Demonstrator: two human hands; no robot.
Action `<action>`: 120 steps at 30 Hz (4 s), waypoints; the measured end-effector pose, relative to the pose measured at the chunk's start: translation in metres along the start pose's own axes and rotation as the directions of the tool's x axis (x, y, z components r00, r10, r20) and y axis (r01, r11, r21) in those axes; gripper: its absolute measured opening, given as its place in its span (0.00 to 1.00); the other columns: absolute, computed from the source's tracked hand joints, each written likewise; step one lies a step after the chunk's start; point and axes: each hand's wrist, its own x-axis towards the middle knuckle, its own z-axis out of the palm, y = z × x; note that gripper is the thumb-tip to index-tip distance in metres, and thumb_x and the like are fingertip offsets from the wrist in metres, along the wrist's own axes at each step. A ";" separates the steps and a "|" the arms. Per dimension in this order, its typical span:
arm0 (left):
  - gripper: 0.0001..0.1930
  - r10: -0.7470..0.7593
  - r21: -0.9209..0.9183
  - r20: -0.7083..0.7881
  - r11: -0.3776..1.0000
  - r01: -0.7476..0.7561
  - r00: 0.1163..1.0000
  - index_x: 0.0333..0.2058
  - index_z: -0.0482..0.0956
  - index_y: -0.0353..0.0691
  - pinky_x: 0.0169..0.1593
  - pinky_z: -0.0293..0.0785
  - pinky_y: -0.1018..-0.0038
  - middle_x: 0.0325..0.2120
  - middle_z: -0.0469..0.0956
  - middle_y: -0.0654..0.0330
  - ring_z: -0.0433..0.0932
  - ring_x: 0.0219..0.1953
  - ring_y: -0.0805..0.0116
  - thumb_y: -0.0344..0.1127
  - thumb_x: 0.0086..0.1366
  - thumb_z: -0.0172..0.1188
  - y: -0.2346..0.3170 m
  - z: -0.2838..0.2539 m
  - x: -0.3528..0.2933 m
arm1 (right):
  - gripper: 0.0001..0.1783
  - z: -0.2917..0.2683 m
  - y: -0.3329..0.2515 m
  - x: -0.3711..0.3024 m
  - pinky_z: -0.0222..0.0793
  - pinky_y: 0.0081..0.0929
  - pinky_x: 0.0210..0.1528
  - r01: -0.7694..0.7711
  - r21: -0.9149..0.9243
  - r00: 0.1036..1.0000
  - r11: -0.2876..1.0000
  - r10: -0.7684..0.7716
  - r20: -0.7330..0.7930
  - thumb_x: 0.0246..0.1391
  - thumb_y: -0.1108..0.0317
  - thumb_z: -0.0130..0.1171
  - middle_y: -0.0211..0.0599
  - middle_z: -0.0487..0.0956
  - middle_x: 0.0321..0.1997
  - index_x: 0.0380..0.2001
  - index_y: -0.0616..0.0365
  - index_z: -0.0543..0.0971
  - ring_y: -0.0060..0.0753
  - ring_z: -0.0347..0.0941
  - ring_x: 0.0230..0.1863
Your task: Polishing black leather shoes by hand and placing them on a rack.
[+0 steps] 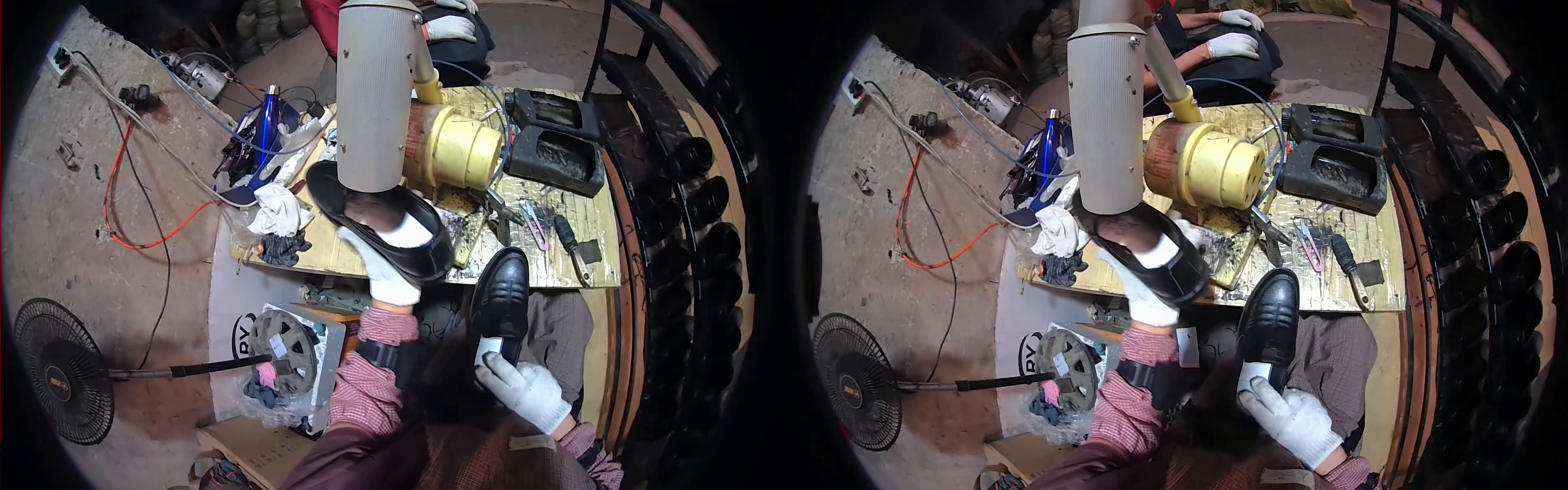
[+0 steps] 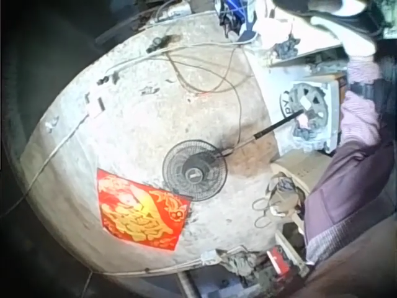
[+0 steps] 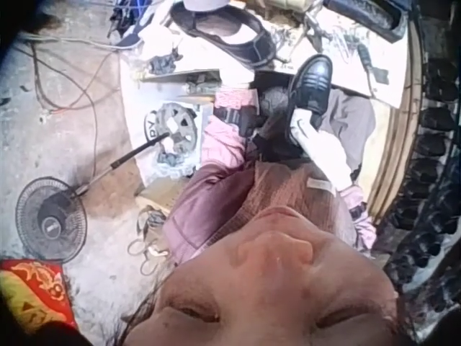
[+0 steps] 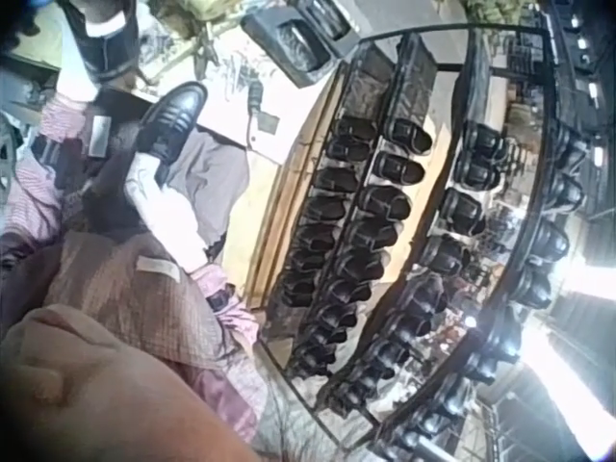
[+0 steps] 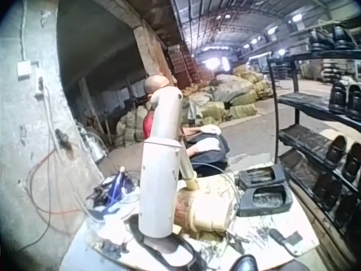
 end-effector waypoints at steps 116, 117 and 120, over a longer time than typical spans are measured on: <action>0.53 -0.039 0.479 0.100 0.877 -0.014 0.994 0.74 0.61 0.44 0.74 0.63 0.58 0.70 0.68 0.55 0.68 0.70 0.54 0.81 0.64 0.50 0.023 0.009 -0.075 | 0.30 -0.059 0.002 -0.023 0.70 0.45 0.49 -0.075 0.067 0.922 0.995 0.094 -0.374 0.47 0.63 0.70 0.51 0.82 0.45 0.54 0.64 0.78 0.52 0.80 0.44; 0.54 -0.034 0.491 0.065 0.871 -0.002 0.997 0.74 0.61 0.43 0.75 0.63 0.58 0.70 0.68 0.54 0.68 0.70 0.54 0.82 0.64 0.49 0.025 0.009 -0.070 | 0.30 -0.059 0.003 -0.025 0.71 0.46 0.51 -0.084 0.030 0.907 0.996 0.089 -0.412 0.49 0.63 0.70 0.51 0.82 0.45 0.55 0.64 0.78 0.53 0.80 0.45; 0.53 -0.106 0.452 0.233 0.892 -0.011 0.967 0.75 0.58 0.44 0.77 0.57 0.56 0.72 0.64 0.53 0.64 0.73 0.52 0.80 0.65 0.47 0.030 0.007 -0.062 | 0.31 -0.051 0.007 -0.031 0.70 0.51 0.59 -0.169 0.021 0.888 0.985 0.162 -0.430 0.55 0.60 0.69 0.53 0.82 0.49 0.58 0.65 0.78 0.56 0.79 0.48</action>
